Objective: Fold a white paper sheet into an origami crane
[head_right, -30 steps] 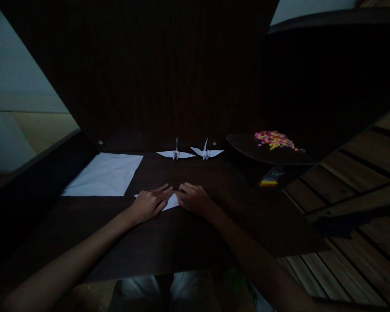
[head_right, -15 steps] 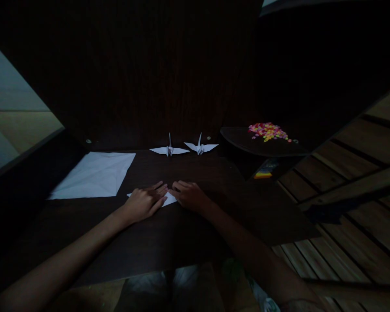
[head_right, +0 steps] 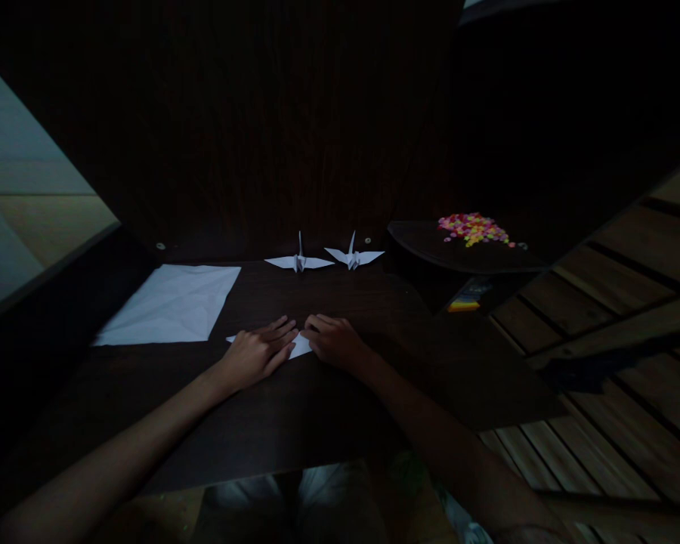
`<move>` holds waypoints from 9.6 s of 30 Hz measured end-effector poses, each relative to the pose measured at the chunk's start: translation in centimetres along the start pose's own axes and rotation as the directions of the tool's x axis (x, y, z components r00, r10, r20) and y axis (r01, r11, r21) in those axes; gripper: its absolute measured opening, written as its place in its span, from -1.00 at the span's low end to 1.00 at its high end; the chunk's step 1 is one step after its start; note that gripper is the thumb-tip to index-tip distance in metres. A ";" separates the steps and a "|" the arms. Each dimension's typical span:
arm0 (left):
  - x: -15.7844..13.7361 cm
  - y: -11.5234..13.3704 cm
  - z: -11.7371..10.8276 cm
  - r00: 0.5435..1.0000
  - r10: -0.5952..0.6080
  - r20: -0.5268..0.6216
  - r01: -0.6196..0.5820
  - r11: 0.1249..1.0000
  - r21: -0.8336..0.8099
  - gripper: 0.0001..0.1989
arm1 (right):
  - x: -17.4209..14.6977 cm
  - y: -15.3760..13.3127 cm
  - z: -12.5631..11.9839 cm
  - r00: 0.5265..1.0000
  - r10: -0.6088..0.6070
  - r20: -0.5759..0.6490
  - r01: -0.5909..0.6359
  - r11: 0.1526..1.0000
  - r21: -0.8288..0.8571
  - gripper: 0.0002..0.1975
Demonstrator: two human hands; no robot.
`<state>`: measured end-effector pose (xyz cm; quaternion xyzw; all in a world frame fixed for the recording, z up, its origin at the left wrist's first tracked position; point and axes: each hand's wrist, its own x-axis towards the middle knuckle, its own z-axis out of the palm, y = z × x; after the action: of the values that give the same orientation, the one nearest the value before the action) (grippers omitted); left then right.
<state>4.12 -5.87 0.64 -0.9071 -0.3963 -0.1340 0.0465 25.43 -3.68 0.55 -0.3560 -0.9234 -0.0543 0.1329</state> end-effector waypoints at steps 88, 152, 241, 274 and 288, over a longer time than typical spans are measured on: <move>0.3 -1.5 -0.2 0.995 -0.037 -0.091 -0.023 0.810 -0.587 -0.75 | 0.2 0.3 0.1 0.991 0.083 -0.101 -0.017 0.848 0.530 -0.86; 0.1 -2.4 -0.3 0.999 0.043 -0.026 -0.049 0.771 -0.635 -0.75 | 0.4 1.1 -0.4 0.987 0.157 0.021 -0.127 0.706 0.697 -0.92; 0.9 -1.5 -2.5 0.796 -0.575 0.191 0.226 -0.011 -0.974 -0.66 | 3.0 -0.9 0.5 0.831 0.552 -0.076 -0.187 0.405 0.895 -0.82; 0.5 0.4 -1.7 0.854 -0.364 0.371 0.210 -0.412 -0.887 -0.53 | 2.9 -2.7 0.0 0.856 0.505 0.110 -0.258 0.232 0.938 -0.59; 0.7 0.2 -0.7 0.792 -0.435 0.429 0.239 -0.426 -0.873 -0.63 | 2.9 -2.7 1.1 0.832 0.551 0.062 -0.249 0.272 0.930 -0.60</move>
<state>4.64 -5.65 1.51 -0.3852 -0.3901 -0.4530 -0.7030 21.34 -3.62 0.31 -0.4346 -0.6457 0.4471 0.4407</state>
